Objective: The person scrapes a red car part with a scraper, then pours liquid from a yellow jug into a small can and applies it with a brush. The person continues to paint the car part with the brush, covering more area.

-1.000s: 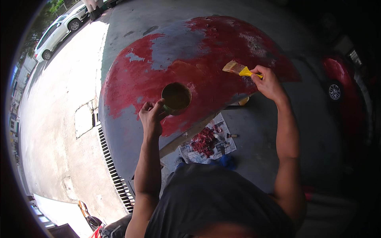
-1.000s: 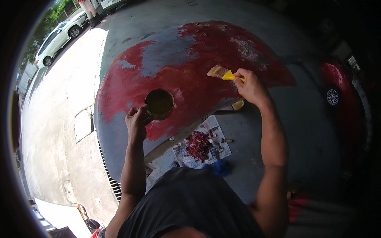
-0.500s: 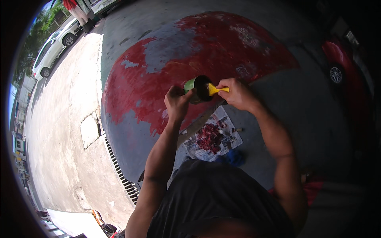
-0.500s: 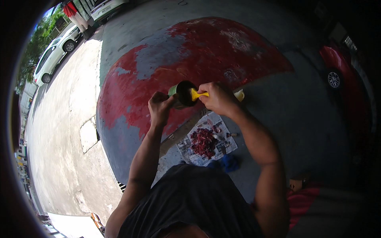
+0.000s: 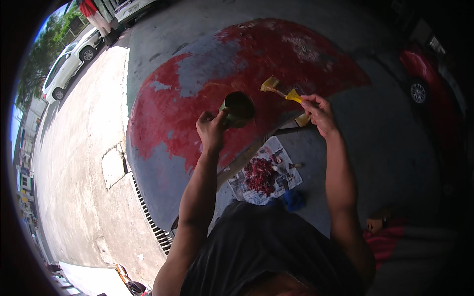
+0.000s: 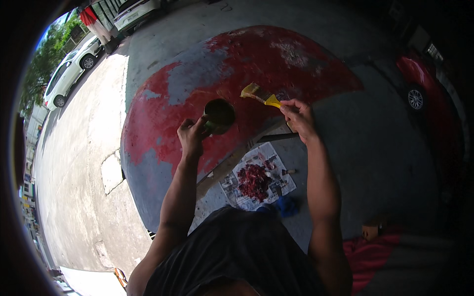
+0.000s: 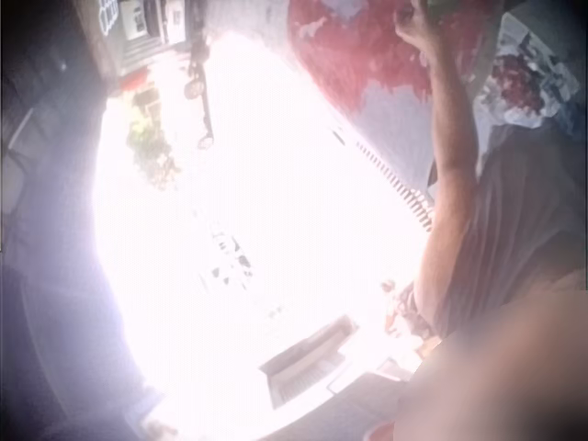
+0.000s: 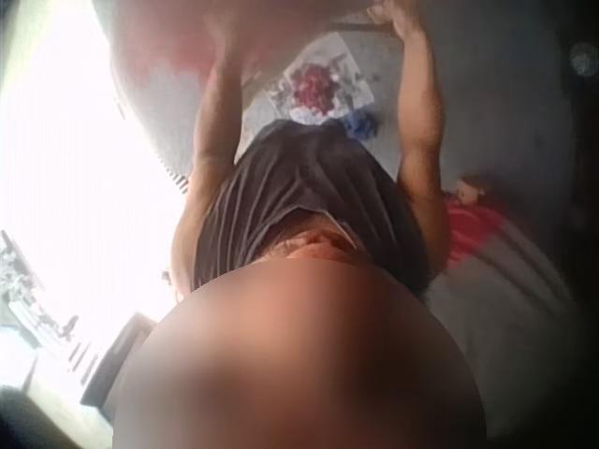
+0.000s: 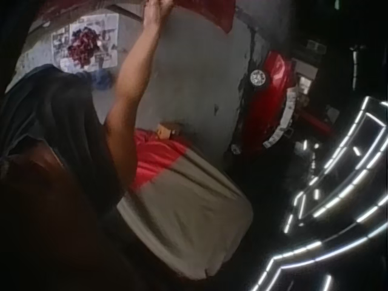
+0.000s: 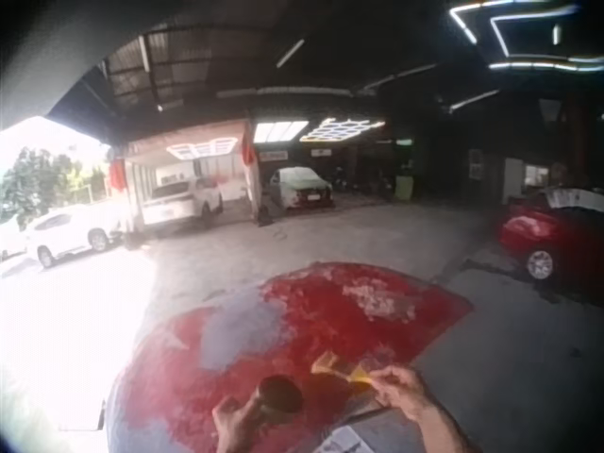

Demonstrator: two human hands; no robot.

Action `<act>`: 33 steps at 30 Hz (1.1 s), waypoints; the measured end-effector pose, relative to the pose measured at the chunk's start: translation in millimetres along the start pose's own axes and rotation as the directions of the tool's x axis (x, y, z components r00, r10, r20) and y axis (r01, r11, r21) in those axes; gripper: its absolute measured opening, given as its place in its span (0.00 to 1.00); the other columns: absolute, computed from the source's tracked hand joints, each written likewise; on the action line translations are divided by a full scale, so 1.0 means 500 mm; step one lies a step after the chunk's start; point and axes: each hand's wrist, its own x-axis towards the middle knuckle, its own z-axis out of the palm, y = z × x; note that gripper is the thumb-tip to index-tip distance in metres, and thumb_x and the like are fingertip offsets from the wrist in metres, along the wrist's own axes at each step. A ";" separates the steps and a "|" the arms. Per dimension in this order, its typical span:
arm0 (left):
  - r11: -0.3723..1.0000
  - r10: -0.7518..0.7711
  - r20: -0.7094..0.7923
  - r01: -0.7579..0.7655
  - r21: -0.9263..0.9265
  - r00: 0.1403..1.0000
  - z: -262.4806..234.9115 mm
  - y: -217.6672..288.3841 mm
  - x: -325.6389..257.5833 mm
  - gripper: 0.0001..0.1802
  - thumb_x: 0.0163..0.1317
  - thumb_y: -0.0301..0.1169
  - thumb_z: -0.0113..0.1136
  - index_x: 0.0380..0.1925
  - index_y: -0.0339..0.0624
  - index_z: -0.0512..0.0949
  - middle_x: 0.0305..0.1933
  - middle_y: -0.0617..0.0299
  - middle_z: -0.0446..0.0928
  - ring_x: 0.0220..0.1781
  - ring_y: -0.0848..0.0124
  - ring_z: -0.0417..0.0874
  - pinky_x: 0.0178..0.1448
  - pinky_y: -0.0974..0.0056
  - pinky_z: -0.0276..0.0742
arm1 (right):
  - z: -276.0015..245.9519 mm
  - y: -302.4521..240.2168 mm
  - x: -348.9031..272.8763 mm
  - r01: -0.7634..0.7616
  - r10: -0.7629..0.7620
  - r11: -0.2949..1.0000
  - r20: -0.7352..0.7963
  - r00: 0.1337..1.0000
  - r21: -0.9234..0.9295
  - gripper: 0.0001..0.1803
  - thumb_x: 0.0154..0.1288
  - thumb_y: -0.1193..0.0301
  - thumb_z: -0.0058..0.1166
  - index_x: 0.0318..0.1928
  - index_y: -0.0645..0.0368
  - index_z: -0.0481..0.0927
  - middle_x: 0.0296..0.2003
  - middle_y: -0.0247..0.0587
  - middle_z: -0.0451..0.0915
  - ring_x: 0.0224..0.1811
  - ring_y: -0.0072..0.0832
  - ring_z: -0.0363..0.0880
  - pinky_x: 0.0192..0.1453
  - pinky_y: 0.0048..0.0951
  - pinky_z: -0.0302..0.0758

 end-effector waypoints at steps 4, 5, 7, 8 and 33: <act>0.993 -0.011 -0.061 0.004 -0.120 0.998 -0.024 0.027 -0.003 0.20 0.58 0.34 0.75 0.28 0.31 0.73 0.27 0.57 0.76 0.31 0.67 0.85 0.36 0.62 0.87 | 0.022 0.033 0.118 0.072 -0.104 0.953 -0.095 0.990 -0.294 0.08 0.69 0.72 0.61 0.45 0.60 0.84 0.26 0.29 0.78 0.25 0.17 0.74 0.32 0.25 0.72; 0.991 -0.002 -0.064 -0.007 -0.135 0.998 -0.034 0.035 -0.007 0.20 0.58 0.34 0.75 0.28 0.31 0.73 0.28 0.57 0.76 0.31 0.67 0.85 0.37 0.62 0.88 | 0.035 0.052 0.135 0.091 -0.133 0.932 -0.098 0.986 -0.350 0.07 0.68 0.72 0.61 0.44 0.61 0.84 0.26 0.31 0.80 0.26 0.20 0.77 0.34 0.28 0.75; 0.983 0.030 -0.064 -0.041 -0.177 0.998 -0.060 0.052 -0.017 0.19 0.58 0.34 0.75 0.28 0.32 0.73 0.28 0.57 0.76 0.32 0.67 0.85 0.38 0.62 0.89 | 0.053 0.089 0.134 0.199 -0.248 0.781 -0.001 0.969 -0.591 0.06 0.67 0.73 0.60 0.41 0.63 0.84 0.28 0.40 0.83 0.29 0.28 0.82 0.37 0.32 0.77; 0.989 0.027 -0.069 -0.036 -0.141 0.997 -0.078 0.062 -0.022 0.19 0.59 0.33 0.74 0.28 0.33 0.73 0.29 0.57 0.76 0.31 0.67 0.84 0.42 0.60 0.90 | 0.055 0.101 0.124 0.193 -0.244 0.683 0.029 0.969 -0.704 0.06 0.67 0.73 0.59 0.40 0.64 0.84 0.29 0.45 0.85 0.31 0.32 0.85 0.39 0.34 0.78; 0.988 0.010 -0.311 -0.057 -0.140 0.950 -0.300 0.111 -0.121 0.16 0.65 0.37 0.69 0.34 0.42 0.71 0.42 0.50 0.85 0.43 0.60 0.89 0.49 0.56 0.87 | -0.009 -0.042 0.137 0.096 -0.236 0.403 -0.002 0.972 -0.910 0.13 0.67 0.78 0.55 0.50 0.68 0.81 0.41 0.58 0.84 0.47 0.49 0.85 0.52 0.44 0.79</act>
